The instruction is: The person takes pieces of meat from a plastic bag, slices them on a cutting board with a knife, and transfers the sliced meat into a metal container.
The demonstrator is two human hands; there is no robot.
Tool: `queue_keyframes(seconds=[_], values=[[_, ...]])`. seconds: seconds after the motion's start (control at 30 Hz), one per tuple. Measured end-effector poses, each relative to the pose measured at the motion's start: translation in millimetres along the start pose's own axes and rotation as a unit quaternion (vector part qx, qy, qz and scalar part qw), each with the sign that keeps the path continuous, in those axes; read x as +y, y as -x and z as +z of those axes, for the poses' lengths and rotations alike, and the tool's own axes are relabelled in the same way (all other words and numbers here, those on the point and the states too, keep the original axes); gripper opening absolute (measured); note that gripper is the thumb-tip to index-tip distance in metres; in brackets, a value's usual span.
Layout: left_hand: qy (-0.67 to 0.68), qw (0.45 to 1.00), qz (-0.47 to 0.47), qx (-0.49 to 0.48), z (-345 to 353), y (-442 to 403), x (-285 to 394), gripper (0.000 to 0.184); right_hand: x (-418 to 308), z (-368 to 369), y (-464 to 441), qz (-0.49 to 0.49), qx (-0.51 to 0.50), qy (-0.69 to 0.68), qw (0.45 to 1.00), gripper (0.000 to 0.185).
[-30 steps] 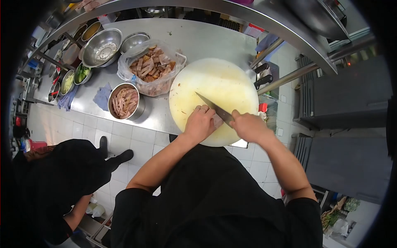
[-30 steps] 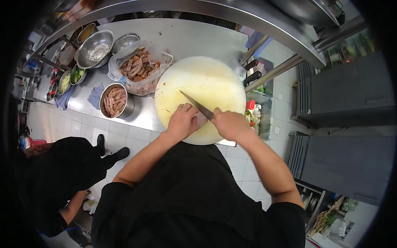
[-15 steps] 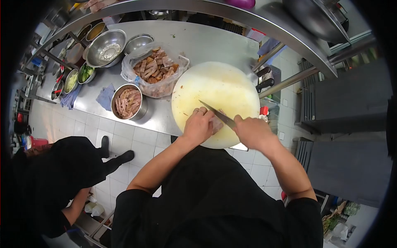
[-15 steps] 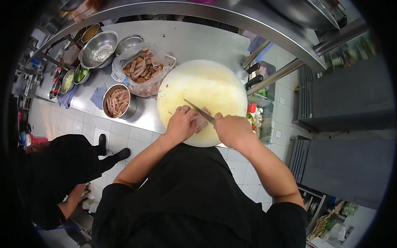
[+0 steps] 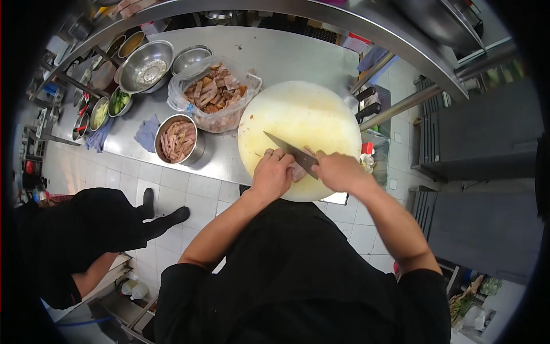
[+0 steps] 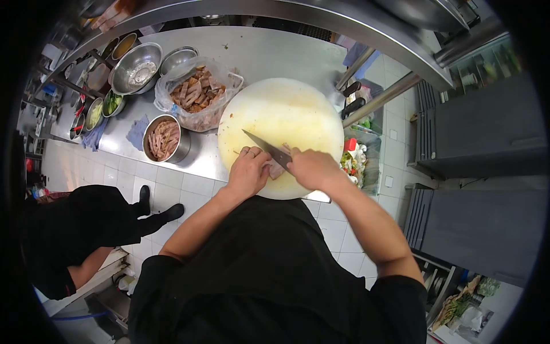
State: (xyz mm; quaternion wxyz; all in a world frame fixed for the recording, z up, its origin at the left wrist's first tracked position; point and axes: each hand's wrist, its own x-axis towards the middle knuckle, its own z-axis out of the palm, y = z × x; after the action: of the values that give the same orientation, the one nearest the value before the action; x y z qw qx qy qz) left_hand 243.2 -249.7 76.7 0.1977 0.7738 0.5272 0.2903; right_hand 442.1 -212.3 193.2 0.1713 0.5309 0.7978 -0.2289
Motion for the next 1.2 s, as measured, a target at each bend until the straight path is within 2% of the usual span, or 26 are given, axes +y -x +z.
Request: queue_keyframes(seconds=[0.1,0.17,0.3,0.4,0.53,0.6,0.67,0.73,0.83,0.97,1.1,1.2], values=[[0.008,1.0,-0.003,0.011,-3,1,2,0.02,-2,-15,5,-0.017,-0.036,0.009,0.999,0.035],[0.016,1.0,-0.015,0.015,0,5,2,0.02,-18,-15,21,0.011,-0.041,0.066,0.997,0.037],[0.004,0.999,0.009,0.039,2,8,1,0.02,-2,7,-2,-0.005,0.001,0.003,1.0,0.036],[0.01,0.999,0.009,0.042,-4,9,4,0.017,1,-8,3,-0.02,-0.029,0.023,0.999,0.036],[0.004,0.999,-0.006,0.036,-2,13,4,0.016,-22,2,19,0.022,-0.046,0.063,0.997,0.038],[0.001,0.999,-0.006,0.032,-2,16,5,0.016,-9,17,1,0.026,-0.034,0.029,0.999,0.035],[-0.005,0.999,-0.006,0.036,-5,16,6,0.016,7,5,-10,-0.02,-0.029,-0.025,0.999,0.032],[0.003,1.0,-0.007,0.029,-8,13,5,0.016,3,-3,-4,-0.035,-0.011,0.002,0.999,0.03],[0.003,0.999,-0.017,0.036,-9,18,4,0.017,-16,1,18,-0.011,-0.014,0.106,0.994,0.038],[-0.02,0.999,-0.006,0.037,-3,20,3,0.017,-6,12,-10,-0.027,0.013,0.023,0.999,0.039],[-0.014,0.999,-0.019,0.041,-4,23,4,0.017,-12,1,2,-0.049,0.02,0.024,0.998,0.039],[-0.014,0.998,-0.02,0.061,0,26,2,0.013,-29,1,12,0.006,-0.038,0.087,0.996,0.036]])
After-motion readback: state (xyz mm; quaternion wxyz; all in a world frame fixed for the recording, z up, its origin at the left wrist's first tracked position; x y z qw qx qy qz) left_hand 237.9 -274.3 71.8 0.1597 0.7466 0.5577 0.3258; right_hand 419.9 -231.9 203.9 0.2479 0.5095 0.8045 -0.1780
